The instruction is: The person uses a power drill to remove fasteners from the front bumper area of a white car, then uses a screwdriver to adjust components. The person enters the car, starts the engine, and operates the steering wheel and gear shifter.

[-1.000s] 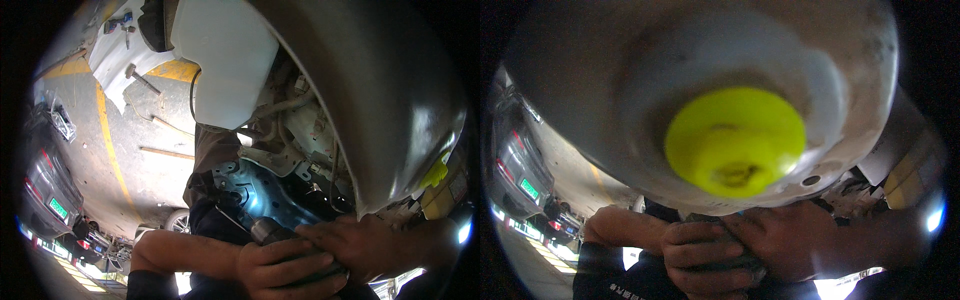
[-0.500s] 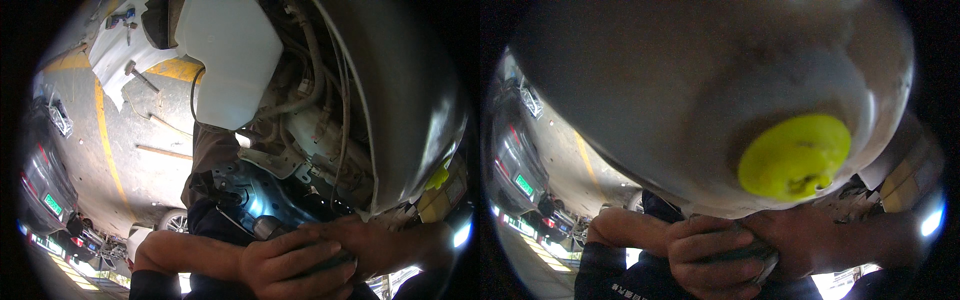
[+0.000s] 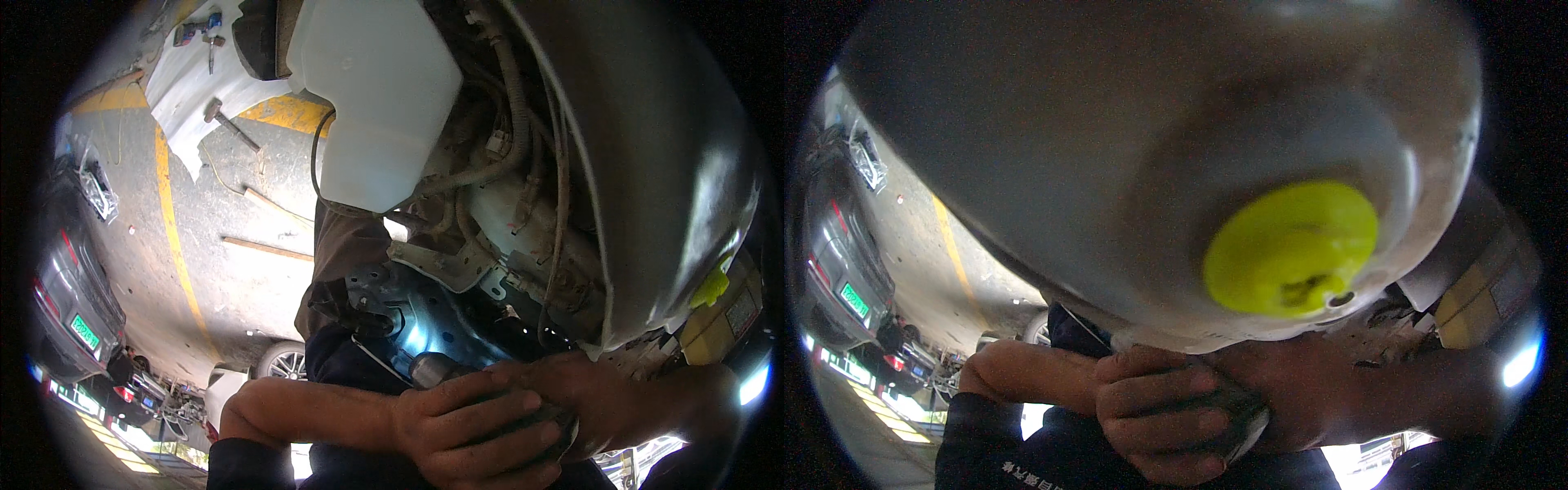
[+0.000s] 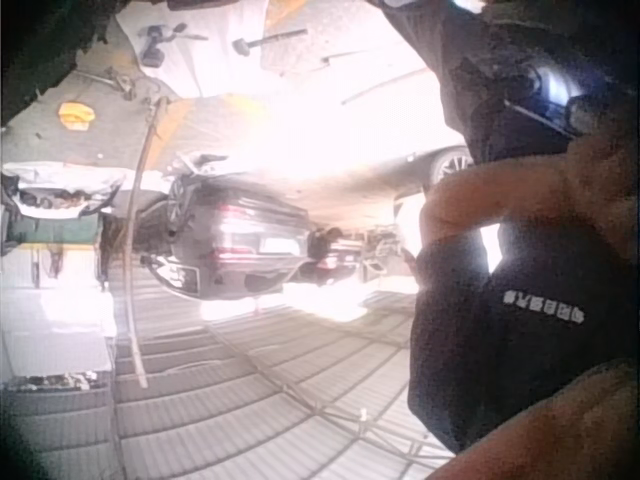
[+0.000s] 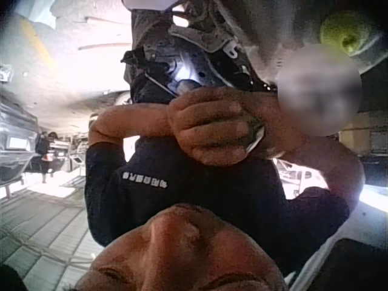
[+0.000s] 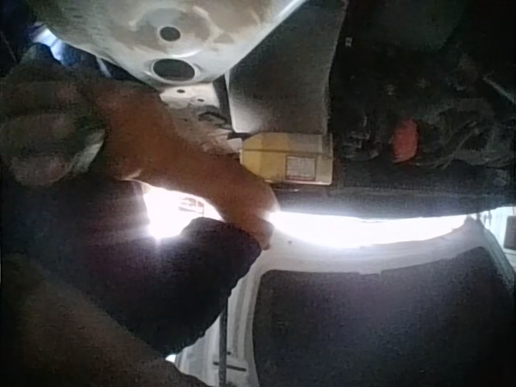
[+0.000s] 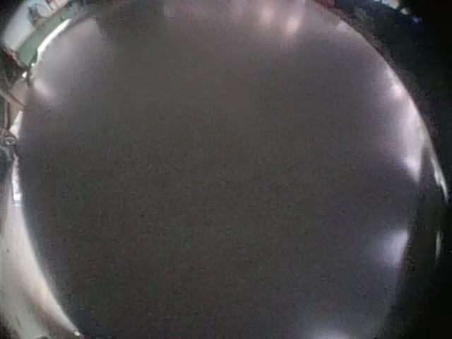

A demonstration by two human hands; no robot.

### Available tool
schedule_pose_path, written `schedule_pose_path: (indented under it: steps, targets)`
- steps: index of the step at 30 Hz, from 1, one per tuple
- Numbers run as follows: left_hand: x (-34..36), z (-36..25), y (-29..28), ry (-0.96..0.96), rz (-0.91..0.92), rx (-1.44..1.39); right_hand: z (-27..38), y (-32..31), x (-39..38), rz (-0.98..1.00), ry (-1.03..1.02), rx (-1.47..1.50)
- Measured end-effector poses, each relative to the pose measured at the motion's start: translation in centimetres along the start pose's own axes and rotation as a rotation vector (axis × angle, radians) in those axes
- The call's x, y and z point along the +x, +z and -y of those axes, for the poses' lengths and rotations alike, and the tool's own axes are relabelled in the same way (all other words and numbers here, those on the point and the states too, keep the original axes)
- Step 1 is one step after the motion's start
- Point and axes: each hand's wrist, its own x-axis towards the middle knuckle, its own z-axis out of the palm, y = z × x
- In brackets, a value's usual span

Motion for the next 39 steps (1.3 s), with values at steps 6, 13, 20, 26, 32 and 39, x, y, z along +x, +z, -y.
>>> schedule_pose_path:
  steps: [6, 13, 20, 26, 32, 39]
  targets:
    - [-0.1, 0.1, 0.1, -0.005, -0.021, 0.002, 0.4, -0.1, -0.3, -0.09, -0.081, -0.181]
    - [-0.4, 0.0, -0.4, 0.017, 0.026, 0.005, -0.2, 0.5, -0.1, -0.123, -0.117, -0.195]
    - [-1.1, -0.2, -0.9, 0.034, 0.061, 0.022, -0.6, 0.7, 0.3, -0.213, -0.188, -0.273]
    - [-1.5, -0.5, -1.2, 0.055, 0.083, 0.013, -0.7, 1.4, 0.2, -0.314, -0.21, -0.347]
    - [-1.7, -0.6, -1.2, 0.043, 0.069, 0.036, -0.6, 1.0, 0.4, -0.314, -0.237, -0.364]
    - [-1.8, -0.1, -2.5, 0.074, 0.176, -0.039, -0.6, 1.3, 0.3, -0.3, -0.229, -0.321]
